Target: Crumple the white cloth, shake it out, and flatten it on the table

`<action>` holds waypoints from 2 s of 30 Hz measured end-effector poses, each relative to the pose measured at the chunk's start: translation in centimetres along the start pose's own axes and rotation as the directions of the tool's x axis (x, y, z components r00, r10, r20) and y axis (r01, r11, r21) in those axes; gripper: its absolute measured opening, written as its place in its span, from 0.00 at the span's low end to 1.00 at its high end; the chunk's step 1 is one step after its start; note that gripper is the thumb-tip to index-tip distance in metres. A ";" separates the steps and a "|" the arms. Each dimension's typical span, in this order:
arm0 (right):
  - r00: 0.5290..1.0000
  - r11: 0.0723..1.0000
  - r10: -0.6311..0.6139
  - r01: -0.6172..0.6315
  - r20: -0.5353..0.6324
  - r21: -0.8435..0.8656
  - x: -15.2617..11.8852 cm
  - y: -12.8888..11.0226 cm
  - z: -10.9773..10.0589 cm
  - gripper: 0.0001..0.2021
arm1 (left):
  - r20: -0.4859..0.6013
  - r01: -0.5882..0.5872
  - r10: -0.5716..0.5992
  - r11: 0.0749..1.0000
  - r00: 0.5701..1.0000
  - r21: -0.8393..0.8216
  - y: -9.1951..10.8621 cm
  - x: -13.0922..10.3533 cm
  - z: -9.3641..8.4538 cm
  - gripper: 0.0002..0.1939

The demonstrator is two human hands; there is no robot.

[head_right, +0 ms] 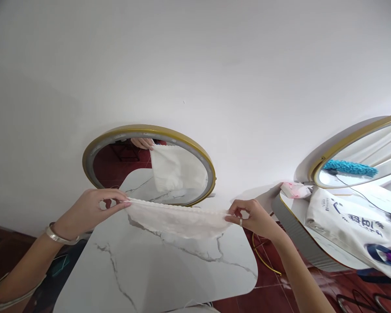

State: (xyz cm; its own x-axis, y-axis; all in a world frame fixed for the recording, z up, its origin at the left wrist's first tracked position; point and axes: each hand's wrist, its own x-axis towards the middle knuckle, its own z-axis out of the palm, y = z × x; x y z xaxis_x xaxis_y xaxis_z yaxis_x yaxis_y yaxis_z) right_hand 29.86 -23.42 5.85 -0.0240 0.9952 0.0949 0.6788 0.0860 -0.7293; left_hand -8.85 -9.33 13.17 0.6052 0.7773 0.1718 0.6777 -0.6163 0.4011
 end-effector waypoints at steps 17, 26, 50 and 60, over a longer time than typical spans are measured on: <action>0.363 0.828 0.149 0.463 -0.920 0.317 11.3 -3.5 -0.7 0.19 | -0.720 -0.098 0.246 0.965 0.649 0.242 6.7 12.5 -5.3 0.10; 0.567 0.990 -0.046 0.139 -0.822 0.040 14.7 1.3 8.9 0.31 | 0.036 -0.373 0.503 0.588 0.863 0.718 10.9 18.2 1.6 0.24; 0.259 0.976 -0.204 -0.015 -0.944 -0.215 17.2 -3.9 8.8 0.10 | -0.059 -0.379 0.561 0.630 0.826 0.678 9.2 17.5 0.3 0.19; 0.191 0.671 -0.738 0.105 -0.647 -0.734 23.4 -15.8 8.8 0.11 | -0.583 -0.097 0.341 0.908 0.737 0.408 -4.9 11.8 -4.1 0.24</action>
State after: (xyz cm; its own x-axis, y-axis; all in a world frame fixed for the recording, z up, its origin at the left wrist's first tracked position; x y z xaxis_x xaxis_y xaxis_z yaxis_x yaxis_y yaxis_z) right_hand 12.14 -1.08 13.60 -0.0310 0.0965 0.9949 0.9917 0.1272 0.0186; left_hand -6.73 3.42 16.88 0.4337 0.4365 0.7883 0.7268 -0.6865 -0.0198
